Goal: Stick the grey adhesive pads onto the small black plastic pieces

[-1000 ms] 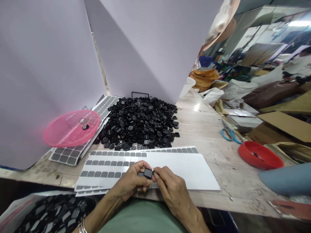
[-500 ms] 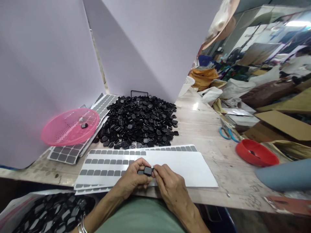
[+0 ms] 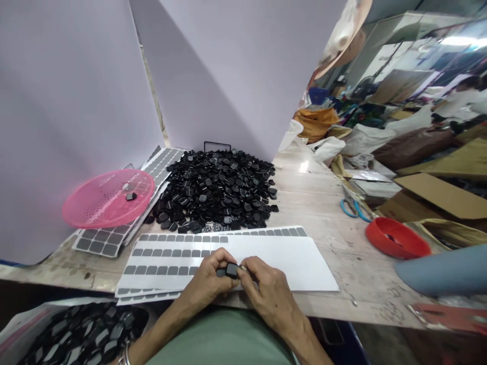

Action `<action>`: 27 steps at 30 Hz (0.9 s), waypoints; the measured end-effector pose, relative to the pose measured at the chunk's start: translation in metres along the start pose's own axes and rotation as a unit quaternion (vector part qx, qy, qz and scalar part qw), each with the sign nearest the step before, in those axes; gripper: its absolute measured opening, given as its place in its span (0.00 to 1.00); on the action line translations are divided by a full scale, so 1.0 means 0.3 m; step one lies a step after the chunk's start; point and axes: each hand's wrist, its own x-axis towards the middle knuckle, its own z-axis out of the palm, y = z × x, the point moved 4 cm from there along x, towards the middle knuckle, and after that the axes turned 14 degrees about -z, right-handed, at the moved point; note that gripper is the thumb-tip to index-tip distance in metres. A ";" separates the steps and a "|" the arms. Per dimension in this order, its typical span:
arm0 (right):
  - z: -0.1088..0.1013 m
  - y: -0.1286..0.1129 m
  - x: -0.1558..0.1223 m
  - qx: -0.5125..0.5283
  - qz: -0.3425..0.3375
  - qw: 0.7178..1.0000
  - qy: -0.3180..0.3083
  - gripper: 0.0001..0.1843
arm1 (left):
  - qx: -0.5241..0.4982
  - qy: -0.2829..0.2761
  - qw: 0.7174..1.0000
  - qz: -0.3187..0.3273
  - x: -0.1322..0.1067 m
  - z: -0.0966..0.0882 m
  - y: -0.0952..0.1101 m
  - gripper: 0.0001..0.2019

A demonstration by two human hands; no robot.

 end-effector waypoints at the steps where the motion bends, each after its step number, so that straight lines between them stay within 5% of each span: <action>1: -0.001 -0.003 -0.003 0.007 -0.004 1.000 0.009 0.10 | 0.003 0.004 1.000 -0.001 0.000 0.001 0.000 0.12; 8: -0.056 -0.006 -0.020 0.080 -0.029 0.991 0.099 0.12 | -0.070 0.013 0.997 -0.036 0.003 -0.022 -0.008 0.15; 13: -0.042 0.006 -0.009 0.100 -0.016 0.992 0.071 0.10 | -0.108 -0.035 0.991 -0.077 0.004 -0.018 -0.009 0.16; 27: -0.007 0.003 0.006 0.061 -0.030 0.997 0.049 0.12 | -0.128 -0.022 0.987 -0.097 0.013 -0.013 0.001 0.18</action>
